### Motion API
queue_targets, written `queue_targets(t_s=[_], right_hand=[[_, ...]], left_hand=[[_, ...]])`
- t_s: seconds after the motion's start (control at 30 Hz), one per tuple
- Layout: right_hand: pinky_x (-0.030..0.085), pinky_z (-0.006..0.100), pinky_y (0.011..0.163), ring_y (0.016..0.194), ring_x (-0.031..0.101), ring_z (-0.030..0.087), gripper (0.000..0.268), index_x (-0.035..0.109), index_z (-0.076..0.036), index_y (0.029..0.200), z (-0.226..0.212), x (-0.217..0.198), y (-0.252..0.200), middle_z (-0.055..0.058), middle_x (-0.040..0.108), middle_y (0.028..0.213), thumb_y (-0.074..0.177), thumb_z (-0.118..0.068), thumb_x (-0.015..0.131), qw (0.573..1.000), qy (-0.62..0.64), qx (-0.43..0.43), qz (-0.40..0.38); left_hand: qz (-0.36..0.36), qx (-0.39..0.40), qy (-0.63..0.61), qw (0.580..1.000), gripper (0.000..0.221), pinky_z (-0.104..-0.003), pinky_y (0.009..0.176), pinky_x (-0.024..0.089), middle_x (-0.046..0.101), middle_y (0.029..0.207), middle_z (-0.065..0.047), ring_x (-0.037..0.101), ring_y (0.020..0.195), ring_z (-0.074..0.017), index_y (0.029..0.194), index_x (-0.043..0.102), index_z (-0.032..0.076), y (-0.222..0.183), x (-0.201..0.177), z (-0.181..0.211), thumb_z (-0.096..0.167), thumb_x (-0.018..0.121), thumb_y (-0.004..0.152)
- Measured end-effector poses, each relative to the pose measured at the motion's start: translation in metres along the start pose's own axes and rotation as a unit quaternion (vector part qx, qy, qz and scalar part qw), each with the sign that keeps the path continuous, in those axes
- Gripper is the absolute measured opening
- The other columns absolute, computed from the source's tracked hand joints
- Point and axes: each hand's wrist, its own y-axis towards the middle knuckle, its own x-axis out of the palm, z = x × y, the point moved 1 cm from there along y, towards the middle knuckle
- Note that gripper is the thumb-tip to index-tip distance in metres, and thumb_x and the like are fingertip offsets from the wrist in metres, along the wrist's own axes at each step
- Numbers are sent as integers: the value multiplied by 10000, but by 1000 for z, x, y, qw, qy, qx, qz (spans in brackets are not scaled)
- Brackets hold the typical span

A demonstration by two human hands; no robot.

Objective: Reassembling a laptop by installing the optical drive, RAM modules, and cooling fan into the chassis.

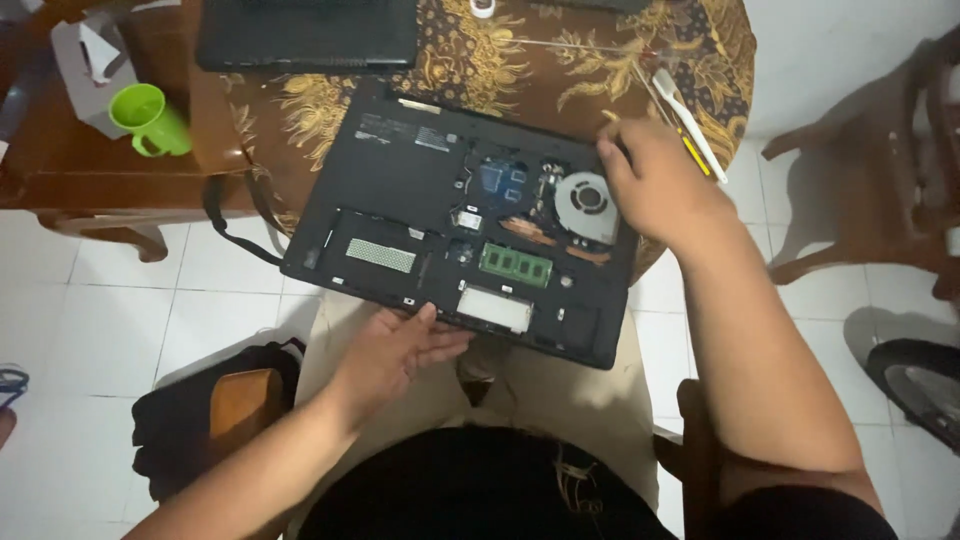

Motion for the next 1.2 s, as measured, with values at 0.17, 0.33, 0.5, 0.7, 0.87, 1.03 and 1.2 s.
queue_targets(t_s=[0.17, 0.33, 0.5, 0.7, 0.87, 1.03, 1.2], right_hand=[[474, 569, 993, 1108, 645, 478, 338, 705, 14, 1176, 4, 4, -22, 285, 680, 1070, 1095, -243, 500, 1000, 5, 11, 1], [489, 584, 907, 1071, 645, 503, 355, 692, 31, 1193, -22, -14, -70, 318, 664, 1058, 1097, -248, 495, 989, 52, 137, 33], [522, 557, 742, 901, 689, 469, 365, 688, 41, 1198, -9, -13, -117, 302, 677, 949, 1106, -252, 493, 960, 126, 250, 27], [504, 464, 657, 766, 607, 373, 354, 617, 96, 1268, -12, 12, -144, 276, 627, 871, 1088, -170, 470, 906, 276, 320, 27], [454, 341, 633, 789, 512, 260, 322, 536, 113, 1265, -21, 34, -152, 193, 537, 920, 1096, -138, 425, 873, 368, 317, 36], [473, 415, 662, 854, 528, 299, 351, 469, 114, 1296, -50, 33, -146, 245, 558, 981, 1074, -156, 429, 866, 383, 320, -23], [550, 510, 826, 1016, 673, 408, 395, 448, 75, 1324, -68, 33, -138, 344, 652, 1093, 1035, -181, 532, 871, 351, 340, -57]], left_hand=[[4, 41, 30, 999, 378, -607, 945, 599, 718, 1194, -362, 731, 1086, -500, 1287, 488, -91, -11, -4, -4, 185, 470, 1029], [-29, 70, 62, 995, 457, -571, 887, 637, 741, 1240, -259, 746, 1108, -390, 1356, 515, -29, -25, 20, 17, 214, 578, 975], [-14, 23, 209, 978, 590, -533, 879, 618, 747, 1196, -203, 740, 1117, -349, 1347, 562, 68, -5, 9, 51, 461, 598, 909], [-29, 83, 226, 970, 461, -477, 803, 625, 746, 1035, -186, 733, 956, -283, 1219, 629, -2, 48, -12, 80, 382, 635, 964], [-19, 45, 318, 947, 375, -518, 859, 635, 747, 1146, -222, 762, 1070, -352, 1287, 633, -1, 32, 23, 132, 255, 498, 1050], [-30, 121, 313, 942, 333, -366, 676, 636, 718, 900, -118, 731, 746, -221, 1256, 632, -12, 55, -8, 131, 237, 515, 1069], [24, 164, 392, 905, 292, -363, 676, 620, 712, 881, -157, 733, 733, -236, 1207, 657, -23, 62, -23, 141, 213, 534, 1089]])
